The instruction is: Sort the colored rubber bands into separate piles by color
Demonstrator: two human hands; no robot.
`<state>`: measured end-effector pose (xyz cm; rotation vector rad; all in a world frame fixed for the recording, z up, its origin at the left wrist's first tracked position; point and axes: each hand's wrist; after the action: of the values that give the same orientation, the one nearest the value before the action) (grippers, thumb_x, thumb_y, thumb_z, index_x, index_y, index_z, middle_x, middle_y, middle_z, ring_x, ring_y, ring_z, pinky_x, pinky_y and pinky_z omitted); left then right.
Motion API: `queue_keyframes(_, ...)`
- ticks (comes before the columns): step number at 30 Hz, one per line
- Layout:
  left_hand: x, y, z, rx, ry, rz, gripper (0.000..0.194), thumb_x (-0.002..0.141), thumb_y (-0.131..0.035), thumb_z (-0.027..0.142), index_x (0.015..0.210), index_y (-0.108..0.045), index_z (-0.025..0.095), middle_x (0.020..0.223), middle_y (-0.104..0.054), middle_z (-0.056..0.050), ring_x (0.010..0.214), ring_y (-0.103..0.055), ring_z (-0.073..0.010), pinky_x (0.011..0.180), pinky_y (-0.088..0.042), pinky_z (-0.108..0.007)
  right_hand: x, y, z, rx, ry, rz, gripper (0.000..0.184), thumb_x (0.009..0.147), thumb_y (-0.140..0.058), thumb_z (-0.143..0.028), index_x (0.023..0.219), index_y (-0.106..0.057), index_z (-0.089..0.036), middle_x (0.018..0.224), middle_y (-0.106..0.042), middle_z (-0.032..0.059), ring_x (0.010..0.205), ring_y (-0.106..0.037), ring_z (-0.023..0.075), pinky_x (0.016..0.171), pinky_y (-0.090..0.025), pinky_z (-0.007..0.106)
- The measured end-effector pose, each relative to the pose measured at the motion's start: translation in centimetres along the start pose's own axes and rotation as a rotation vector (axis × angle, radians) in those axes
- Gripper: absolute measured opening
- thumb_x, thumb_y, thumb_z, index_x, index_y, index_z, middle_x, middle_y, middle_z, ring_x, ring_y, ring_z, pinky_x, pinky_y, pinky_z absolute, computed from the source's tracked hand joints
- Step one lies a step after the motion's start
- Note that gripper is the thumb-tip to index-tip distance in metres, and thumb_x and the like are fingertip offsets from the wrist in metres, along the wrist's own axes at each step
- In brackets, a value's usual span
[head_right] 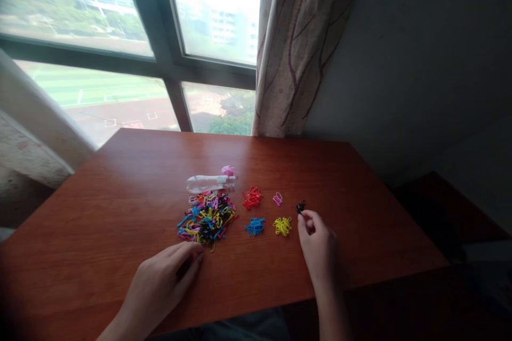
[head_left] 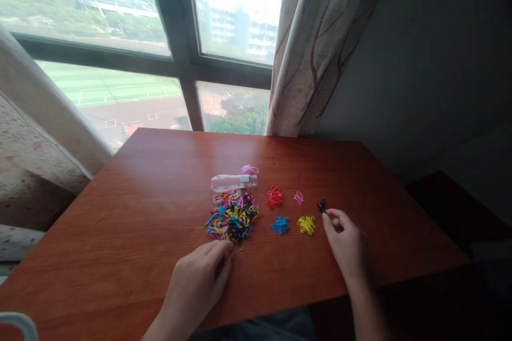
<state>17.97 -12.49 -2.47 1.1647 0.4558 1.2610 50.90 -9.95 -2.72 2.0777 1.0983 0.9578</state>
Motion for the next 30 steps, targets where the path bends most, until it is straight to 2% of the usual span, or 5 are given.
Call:
queue_keyframes(5, 0.1, 0.1, 0.0, -0.011, 0.001, 0.003, 0.017, 0.093, -0.047, 0.025, 0.089, -0.064, 0.026, 0.086, -0.076, 0.001, 0.073, -0.072, -0.0172, 0.062, -0.051, -0.024, 1.7, 0.0, 2.6, -0.037, -0.043, -0.029, 0.038, 0.088, -0.049, -0.051, 0.089, -0.07, -0.019, 0.064, -0.066, 0.0045, 0.058, -0.062, 0.02, 0.057, -0.041, 0.029)
queue_keyframes(17, 0.0, 0.2, 0.2, 0.001, 0.011, -0.027, 0.018, 0.093, -0.047, 0.026, 0.09, -0.064, 0.025, 0.088, -0.075, 0.0, 0.074, -0.072, -0.0179, 0.062, -0.052, -0.025, 1.7, -0.1, 2.5, -0.052, -0.02, -0.039, 0.041, 0.088, -0.047, -0.049, 0.091, -0.073, -0.018, 0.072, -0.071, 0.0083, 0.062, -0.064, 0.0215, 0.059, -0.042, 0.03)
queue_keyframes(23, -0.2, 0.1, 0.0, 0.042, 0.017, 0.046, 0.019, 0.093, -0.046, 0.026, 0.093, -0.065, 0.025, 0.089, -0.077, 0.0, 0.075, -0.073, -0.0178, 0.063, -0.053, -0.025, -0.4, -0.4, -0.5, 0.051, -0.004, 0.035, 0.041, 0.088, -0.051, -0.051, 0.09, -0.073, -0.017, 0.067, -0.069, 0.0068, 0.06, -0.064, 0.0201, 0.058, -0.046, 0.027)
queue_keyframes(26, -0.4, 0.2, -0.2, 0.101, 0.063, 0.131, 0.018, 0.092, -0.048, 0.028, 0.094, -0.065, 0.024, 0.09, -0.078, 0.0, 0.076, -0.074, -0.0185, 0.061, -0.052, -0.025, -2.6, -1.3, -3.2, 0.166, 0.08, -0.036, 0.036, 0.092, -0.05, -0.046, 0.09, -0.072, -0.018, 0.068, -0.07, 0.0061, 0.06, -0.064, 0.0188, 0.058, -0.048, 0.025)
queue_keyframes(30, -0.8, 0.8, -0.5, 0.149, 0.098, 0.155, 0.02, 0.093, -0.046, 0.031, 0.092, -0.065, 0.025, 0.086, -0.078, 0.002, 0.072, -0.074, -0.0171, 0.057, -0.05, -0.024, -5.6, -2.8, -6.8, 0.321, 0.196, -0.164, 0.026, 0.095, -0.048, -0.033, 0.088, -0.07, -0.021, 0.076, -0.071, 0.0049, 0.064, -0.066, 0.0171, 0.061, -0.05, 0.024)
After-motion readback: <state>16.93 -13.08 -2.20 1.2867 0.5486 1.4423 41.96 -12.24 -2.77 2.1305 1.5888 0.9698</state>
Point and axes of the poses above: each hand's wrist, its own x-axis towards the middle knuckle, its own y-axis out of the back of the hand, z = x × y
